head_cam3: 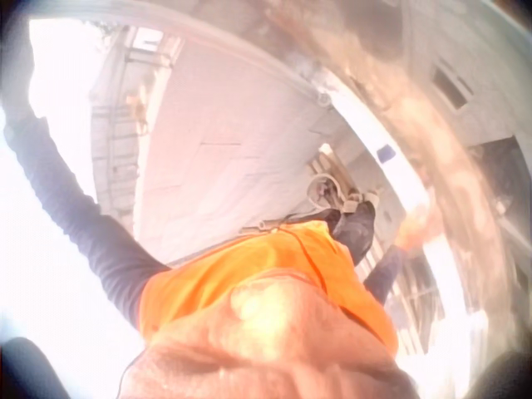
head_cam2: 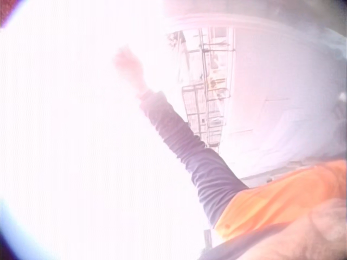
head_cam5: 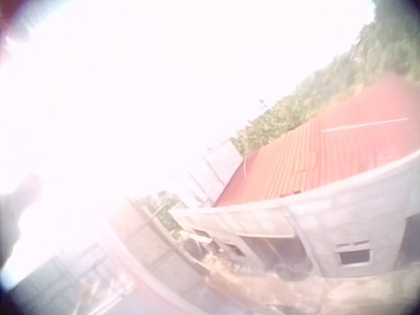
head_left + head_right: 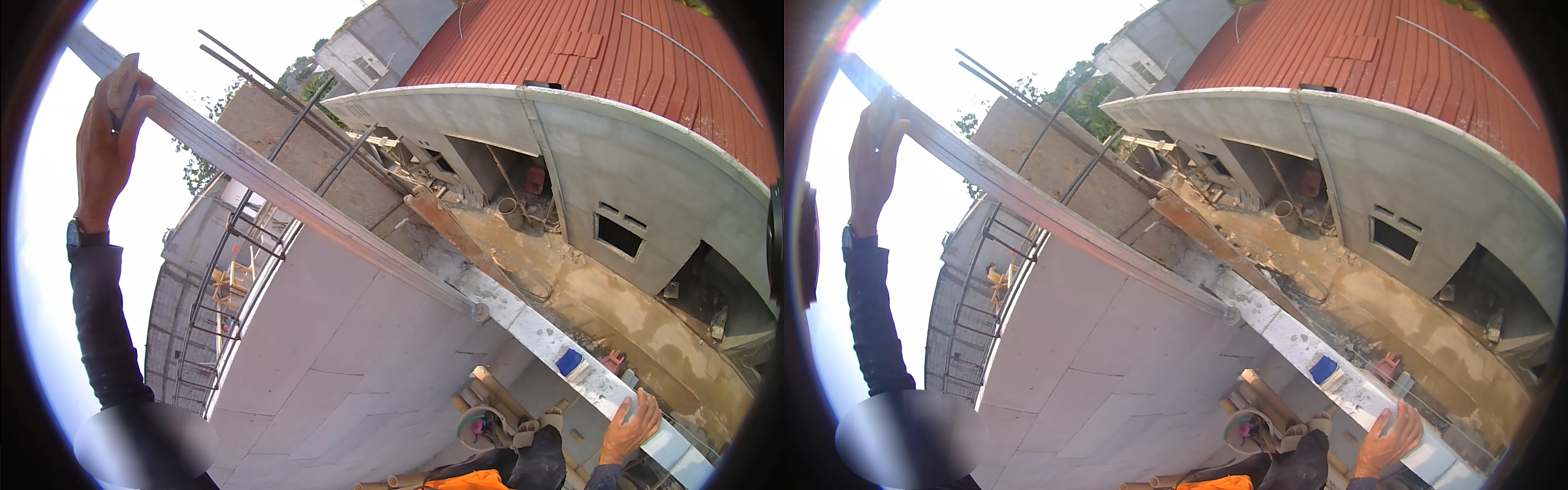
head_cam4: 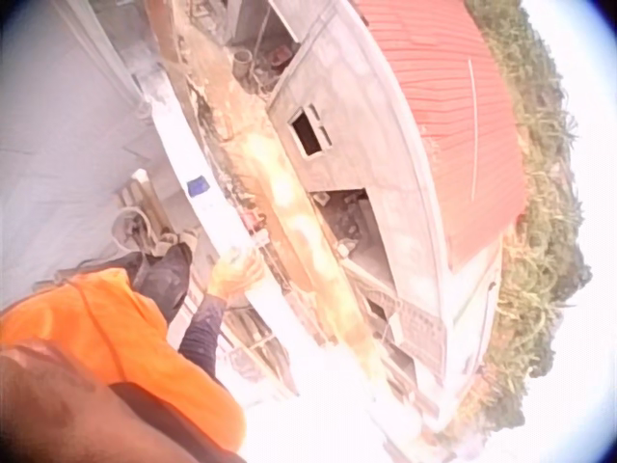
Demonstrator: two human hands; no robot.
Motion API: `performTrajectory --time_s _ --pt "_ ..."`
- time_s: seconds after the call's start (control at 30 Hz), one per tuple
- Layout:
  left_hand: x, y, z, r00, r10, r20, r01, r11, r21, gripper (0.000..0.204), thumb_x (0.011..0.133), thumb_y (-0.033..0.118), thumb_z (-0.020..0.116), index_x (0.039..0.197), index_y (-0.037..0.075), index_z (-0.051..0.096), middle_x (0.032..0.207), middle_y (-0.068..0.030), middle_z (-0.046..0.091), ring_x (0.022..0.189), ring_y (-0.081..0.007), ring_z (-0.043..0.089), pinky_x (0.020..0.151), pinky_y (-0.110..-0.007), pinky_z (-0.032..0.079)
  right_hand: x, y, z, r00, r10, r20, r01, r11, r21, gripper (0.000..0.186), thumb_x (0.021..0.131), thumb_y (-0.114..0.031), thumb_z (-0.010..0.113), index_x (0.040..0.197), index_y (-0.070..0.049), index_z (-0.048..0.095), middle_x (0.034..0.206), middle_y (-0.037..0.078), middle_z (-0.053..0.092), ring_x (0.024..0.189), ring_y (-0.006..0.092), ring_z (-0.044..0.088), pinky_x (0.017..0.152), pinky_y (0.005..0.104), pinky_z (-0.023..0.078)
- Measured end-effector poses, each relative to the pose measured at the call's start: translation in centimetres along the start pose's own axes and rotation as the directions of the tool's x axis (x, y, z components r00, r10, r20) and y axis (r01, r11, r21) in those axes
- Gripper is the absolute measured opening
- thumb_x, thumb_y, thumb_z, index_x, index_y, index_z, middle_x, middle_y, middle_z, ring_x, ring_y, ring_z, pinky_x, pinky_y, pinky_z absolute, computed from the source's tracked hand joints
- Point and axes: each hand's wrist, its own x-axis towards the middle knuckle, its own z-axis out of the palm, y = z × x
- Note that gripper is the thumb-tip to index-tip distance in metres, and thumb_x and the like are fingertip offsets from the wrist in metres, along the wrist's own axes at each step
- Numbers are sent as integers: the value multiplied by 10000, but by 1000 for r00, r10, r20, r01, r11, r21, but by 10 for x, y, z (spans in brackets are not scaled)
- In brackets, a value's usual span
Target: The person uses a small axe to chip at a concrete wall, then uses a tape measure and a level to position and align blocks on the structure.
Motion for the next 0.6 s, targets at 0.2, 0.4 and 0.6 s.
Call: performTrajectory --time_s 0.2,0.4,0.6 --pt "6 -5 0 998 -39 39 41 997 -63 548 1109 415 596 1591 180 481 1331 -109 747 1258 -321 715 1050 -499 599 2 2 0 1000 -6 8 6 1000 14 316 1025 -230 669 1306 -86 674 1303 104 670 1307 333 574 1187 529 356" --pt "1 -19 7 999 -28 22 29 999 -46 556 1110 432 587 1614 229 468 1392 -114 719 1289 -316 700 1072 -481 585 2 -4 -1 1000 -12 -12 12 1000 14 314 998 -212 688 1286 -86 686 1283 105 682 1285 344 587 1161 536 365" --pt "3 -22 8 1000 7 21 -7 1000 -5 565 1111 458 576 1615 226 470 1462 -135 673 1326 -328 675 1085 -494 572 2 -1 0 1000 -5 -11 5 1000 27 314 998 -218 687 1282 -83 685 1284 101 681 1291 337 585 1172 532 354"
